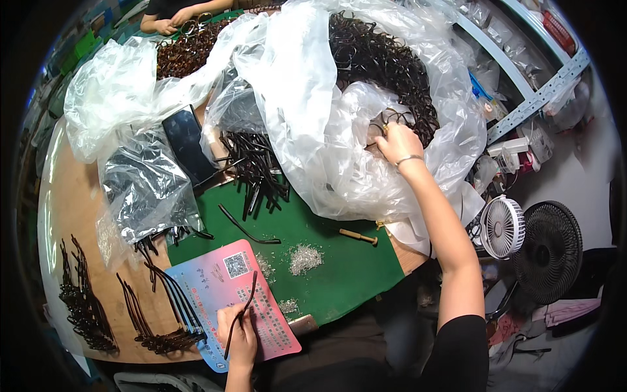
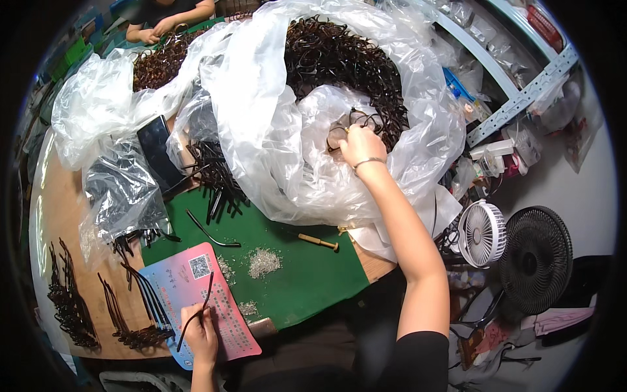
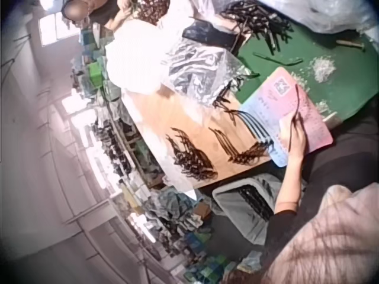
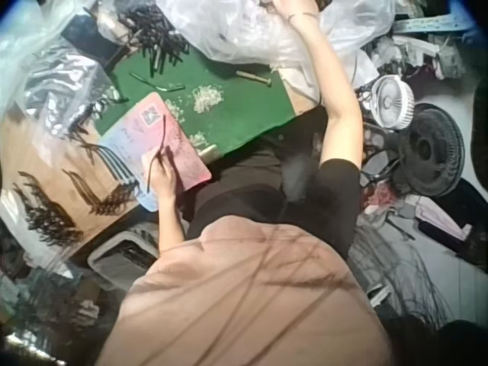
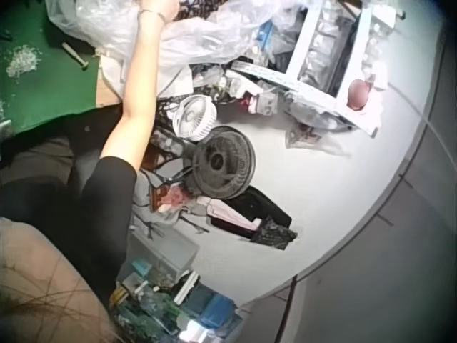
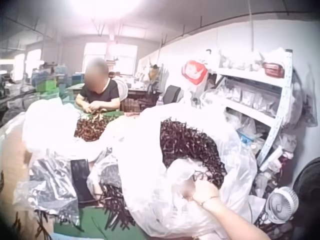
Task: The person assembles eyeglasses by inserting small metal screws into the frame hinges using a screwdriver. They repeatedly pick up glasses from a pile, tighten the screws, and place the finished units into a plastic bag. The process is repetitive and performed at a steady pace.
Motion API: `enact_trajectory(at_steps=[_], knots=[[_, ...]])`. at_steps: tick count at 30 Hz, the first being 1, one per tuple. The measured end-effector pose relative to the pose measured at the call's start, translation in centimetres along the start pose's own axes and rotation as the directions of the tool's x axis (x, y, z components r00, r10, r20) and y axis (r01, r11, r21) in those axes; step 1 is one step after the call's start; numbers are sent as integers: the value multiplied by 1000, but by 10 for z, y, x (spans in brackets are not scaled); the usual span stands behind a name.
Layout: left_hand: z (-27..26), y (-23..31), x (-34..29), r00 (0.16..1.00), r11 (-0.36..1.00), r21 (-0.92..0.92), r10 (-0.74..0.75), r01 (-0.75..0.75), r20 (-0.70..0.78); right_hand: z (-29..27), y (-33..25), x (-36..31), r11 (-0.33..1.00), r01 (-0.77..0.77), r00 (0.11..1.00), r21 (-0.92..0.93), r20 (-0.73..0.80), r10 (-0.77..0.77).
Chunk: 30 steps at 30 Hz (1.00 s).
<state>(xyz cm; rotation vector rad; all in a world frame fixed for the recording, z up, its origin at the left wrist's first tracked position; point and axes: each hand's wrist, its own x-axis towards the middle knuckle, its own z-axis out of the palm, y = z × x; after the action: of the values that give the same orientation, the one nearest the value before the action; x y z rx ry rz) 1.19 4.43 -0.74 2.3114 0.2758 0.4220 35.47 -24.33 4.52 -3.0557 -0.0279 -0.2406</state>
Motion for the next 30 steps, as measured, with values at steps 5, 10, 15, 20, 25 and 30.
enact_trajectory(at_steps=[5,10,15,20,25,30], knots=[[2,-4,0,1000,997,-82,12,-13,-12,-3,24,-3,1000,-10,991,-29,131,14],[2,-5,2,996,998,-31,51,-54,-74,-66,38,-59,977,158,981,143,94,-172],[5,-3,5,996,996,-63,58,-62,-63,-65,64,-57,990,138,989,9,60,-138],[4,-4,0,996,994,-105,23,-32,-86,-61,48,-51,992,101,990,-71,108,-93],[5,-8,-2,995,996,-79,37,-44,-91,-73,47,-65,990,109,984,86,-152,-95],[1,-9,0,999,1000,-23,-3,2,-42,-62,18,-90,976,126,992,177,-23,-124]])
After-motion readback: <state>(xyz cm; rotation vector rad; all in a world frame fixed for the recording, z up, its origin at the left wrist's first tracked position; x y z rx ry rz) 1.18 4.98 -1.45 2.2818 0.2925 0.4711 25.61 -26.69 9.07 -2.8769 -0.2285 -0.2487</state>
